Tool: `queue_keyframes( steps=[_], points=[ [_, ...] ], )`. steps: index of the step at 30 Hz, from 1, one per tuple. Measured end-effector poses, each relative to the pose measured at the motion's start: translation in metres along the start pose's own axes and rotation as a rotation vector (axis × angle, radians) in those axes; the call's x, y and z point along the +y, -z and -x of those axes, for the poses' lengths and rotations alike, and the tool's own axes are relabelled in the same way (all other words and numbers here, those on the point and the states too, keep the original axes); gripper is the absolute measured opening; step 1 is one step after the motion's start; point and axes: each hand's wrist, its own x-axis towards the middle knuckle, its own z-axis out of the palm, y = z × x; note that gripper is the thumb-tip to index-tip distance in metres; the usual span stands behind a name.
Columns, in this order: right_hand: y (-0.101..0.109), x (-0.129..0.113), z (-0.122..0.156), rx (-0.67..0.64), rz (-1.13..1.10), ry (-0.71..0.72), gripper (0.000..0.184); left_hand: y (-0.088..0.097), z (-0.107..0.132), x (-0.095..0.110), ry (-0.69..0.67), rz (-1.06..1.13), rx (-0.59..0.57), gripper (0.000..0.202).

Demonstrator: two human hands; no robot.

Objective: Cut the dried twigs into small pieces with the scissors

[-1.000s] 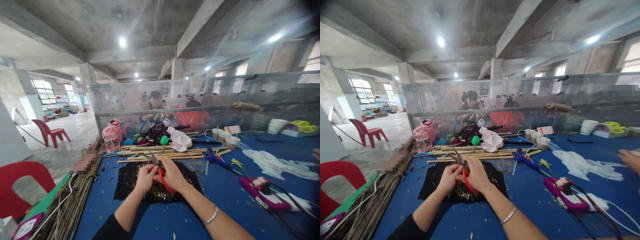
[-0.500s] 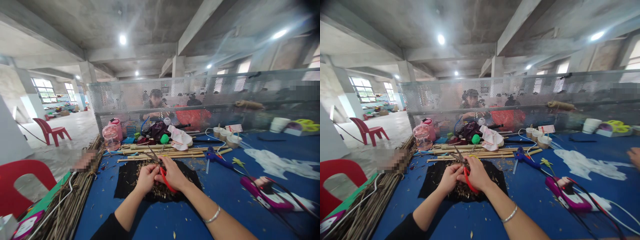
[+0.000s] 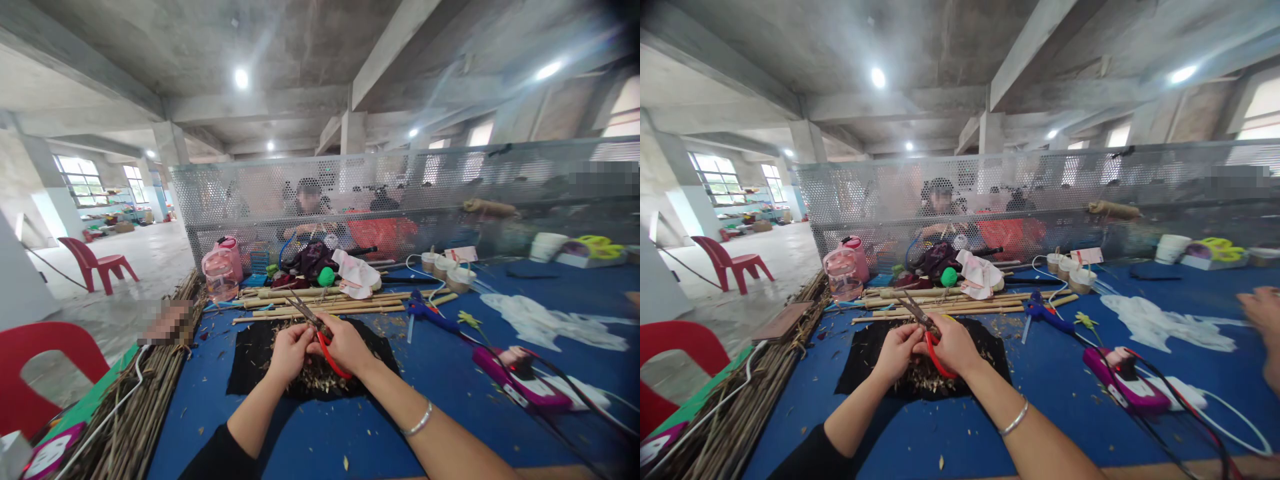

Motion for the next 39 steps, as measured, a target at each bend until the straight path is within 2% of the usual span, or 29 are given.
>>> queue_keyframes(
  steps=[12, 16, 20, 26, 34, 39],
  points=[
    [-0.0015, 0.0028, -0.0007, -0.019, 0.015, -0.008, 0.044, 0.0009, -0.0013, -0.0024, 0.007, -0.03, 0.047, 0.039],
    [-0.0028, 0.0035, 0.0, 0.033, 0.16, 0.02, 0.059, 0.002, -0.0008, -0.0002, -0.003, -0.044, 0.057, 0.038],
    [-0.0052, 0.0068, -0.0009, 0.063, 0.226, 0.054, 0.07, 0.0033, -0.0003, 0.002, -0.107, -0.13, 0.092, 0.033],
    [-0.0031, 0.0029, -0.0009, 0.06, 0.224, 0.037, 0.064, 0.0039, -0.0009, 0.002, -0.14, -0.151, 0.101, 0.032],
    [-0.0019, 0.0011, 0.0006, -0.015, 0.103, -0.031, 0.044, 0.0039, -0.0012, 0.0014, -0.045, -0.126, 0.149, 0.036],
    [-0.0046, 0.0024, 0.0005, -0.022, 0.098, -0.031, 0.048, 0.0044, -0.0014, 0.0014, -0.095, -0.135, 0.135, 0.033]
  ],
)
